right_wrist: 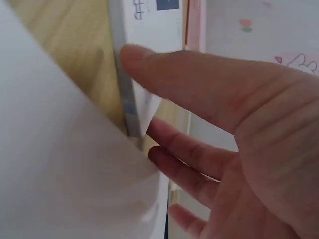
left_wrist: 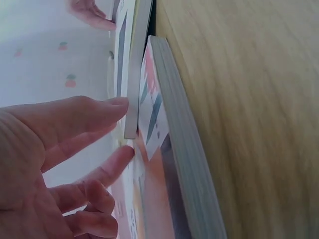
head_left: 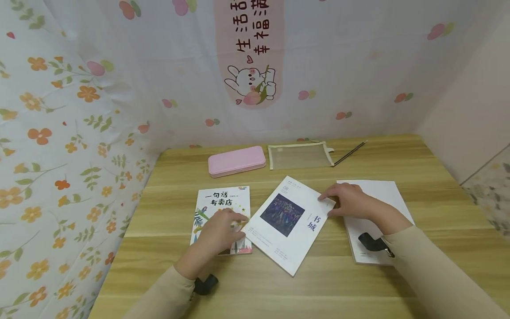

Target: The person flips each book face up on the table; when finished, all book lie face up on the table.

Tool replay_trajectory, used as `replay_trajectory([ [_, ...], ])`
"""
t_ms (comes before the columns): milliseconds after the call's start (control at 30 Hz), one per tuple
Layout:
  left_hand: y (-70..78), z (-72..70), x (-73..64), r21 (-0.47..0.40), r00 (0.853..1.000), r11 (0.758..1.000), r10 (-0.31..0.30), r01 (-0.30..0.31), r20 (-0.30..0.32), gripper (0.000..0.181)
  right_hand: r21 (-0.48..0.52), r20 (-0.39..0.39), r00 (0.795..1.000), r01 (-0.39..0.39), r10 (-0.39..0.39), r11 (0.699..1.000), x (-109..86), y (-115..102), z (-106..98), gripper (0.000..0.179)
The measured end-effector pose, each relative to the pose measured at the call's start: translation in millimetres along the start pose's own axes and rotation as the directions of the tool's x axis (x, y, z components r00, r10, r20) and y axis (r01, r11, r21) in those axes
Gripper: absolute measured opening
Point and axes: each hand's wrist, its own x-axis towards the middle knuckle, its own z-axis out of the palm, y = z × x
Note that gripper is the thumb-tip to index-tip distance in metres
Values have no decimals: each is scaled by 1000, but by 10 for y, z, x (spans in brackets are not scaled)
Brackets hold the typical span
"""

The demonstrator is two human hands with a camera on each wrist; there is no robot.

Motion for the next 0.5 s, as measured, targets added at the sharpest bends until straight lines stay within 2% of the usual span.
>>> replay_trajectory([
  [100,-46,5,2,-21,999,999,42,-41,30,34,-23,-1,1000,6,-6,1000,-88,6,30,45],
  [233,-51,56,2,-11,995,995,103,-103,15,33,-31,-51,999,10,-12,999,-117,24,90,41],
  [333,-30,92,-5,6,993,993,119,-119,-5,31,-15,-80,997,5,-6,1000,-122,47,120,37],
  [500,26,140,-54,112,988,983,151,-147,-29,32,-21,-104,994,14,-16,1000,-81,97,119,33],
])
